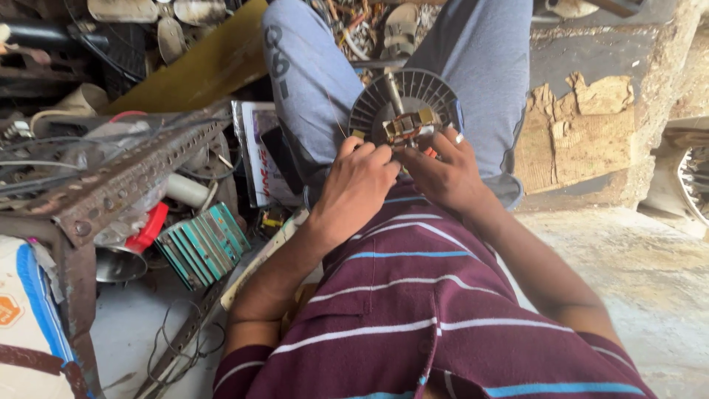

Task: The person sits cross-legged on the floor and uses a screwdriver to adjust and tighten screws on a small electric motor rotor. They repeatedly rotate the rotor and manipulate the copper windings and commutator segments while seated.

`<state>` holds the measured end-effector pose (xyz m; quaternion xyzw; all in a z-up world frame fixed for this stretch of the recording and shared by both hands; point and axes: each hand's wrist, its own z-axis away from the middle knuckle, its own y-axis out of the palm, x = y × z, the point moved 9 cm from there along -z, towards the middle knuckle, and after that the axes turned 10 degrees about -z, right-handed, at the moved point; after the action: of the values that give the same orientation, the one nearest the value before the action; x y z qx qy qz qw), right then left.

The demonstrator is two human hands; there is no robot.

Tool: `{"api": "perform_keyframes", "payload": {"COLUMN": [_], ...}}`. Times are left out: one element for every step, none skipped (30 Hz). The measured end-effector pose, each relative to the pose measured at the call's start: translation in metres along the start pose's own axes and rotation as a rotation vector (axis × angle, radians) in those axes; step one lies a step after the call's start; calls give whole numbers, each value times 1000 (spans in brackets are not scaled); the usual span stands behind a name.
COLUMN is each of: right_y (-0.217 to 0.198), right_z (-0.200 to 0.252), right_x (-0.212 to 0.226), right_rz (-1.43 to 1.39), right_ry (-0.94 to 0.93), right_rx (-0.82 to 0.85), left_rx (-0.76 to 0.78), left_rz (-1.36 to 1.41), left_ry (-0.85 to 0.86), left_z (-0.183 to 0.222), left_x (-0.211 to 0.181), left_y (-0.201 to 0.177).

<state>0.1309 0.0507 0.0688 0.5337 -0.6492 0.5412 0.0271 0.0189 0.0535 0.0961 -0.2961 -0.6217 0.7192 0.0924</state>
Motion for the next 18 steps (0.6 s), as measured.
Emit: {"api": "perform_keyframes", "payload": {"right_y": [-1,-1,0,4,10,16,26,37,47,45,39,33,16,-3,-19,-22,-25,-23], "right_z": [1,3,11,21,33,46,56,65,71,68,64,58,46,33,22,3,-13,-27], "right_x": [-5,-11,-15,-31,-48,-64,-75,-83,-89,-89,-90,-89,-87,-83,-77,-69,-64,-59], "right_rz": [-54,-109,-166,-289,-409,-530,-664,-800,-938,-911,-882,-853,-742,-631,-523,-479,-434,-389], "right_ry": [36,71,118,285,445,605,721,834,945,916,891,867,759,651,546,399,253,109], "right_rx": [-59,-118,-171,-227,-286,-344,-378,-410,-438,-434,-428,-421,-458,-492,-518,-405,-290,-171], "left_rx": [-74,-148,-213,-279,-351,-423,-386,-349,-314,-313,-310,-307,-229,-150,-68,-117,-168,-218], "left_rz": [-28,-55,-71,-75,-81,-87,-86,-85,-85,-58,-28,3,30,57,84,77,70,63], "left_ry": [4,8,13,37,65,93,67,42,14,-21,-57,-94,-157,-220,-289,-280,-269,-257], "left_z": [-4,-7,-8,-12,-20,-29,-43,-59,-74,-87,-98,-105,-110,-111,-106,-99,-92,-84], "left_x": [1,2,-1,-3,-2,-1,5,9,17,28,39,47,60,76,88,92,95,94], "left_y": [-10,-20,-28,-34,-40,-45,-40,-32,-24,-19,-13,-7,3,12,21,17,11,5]}}
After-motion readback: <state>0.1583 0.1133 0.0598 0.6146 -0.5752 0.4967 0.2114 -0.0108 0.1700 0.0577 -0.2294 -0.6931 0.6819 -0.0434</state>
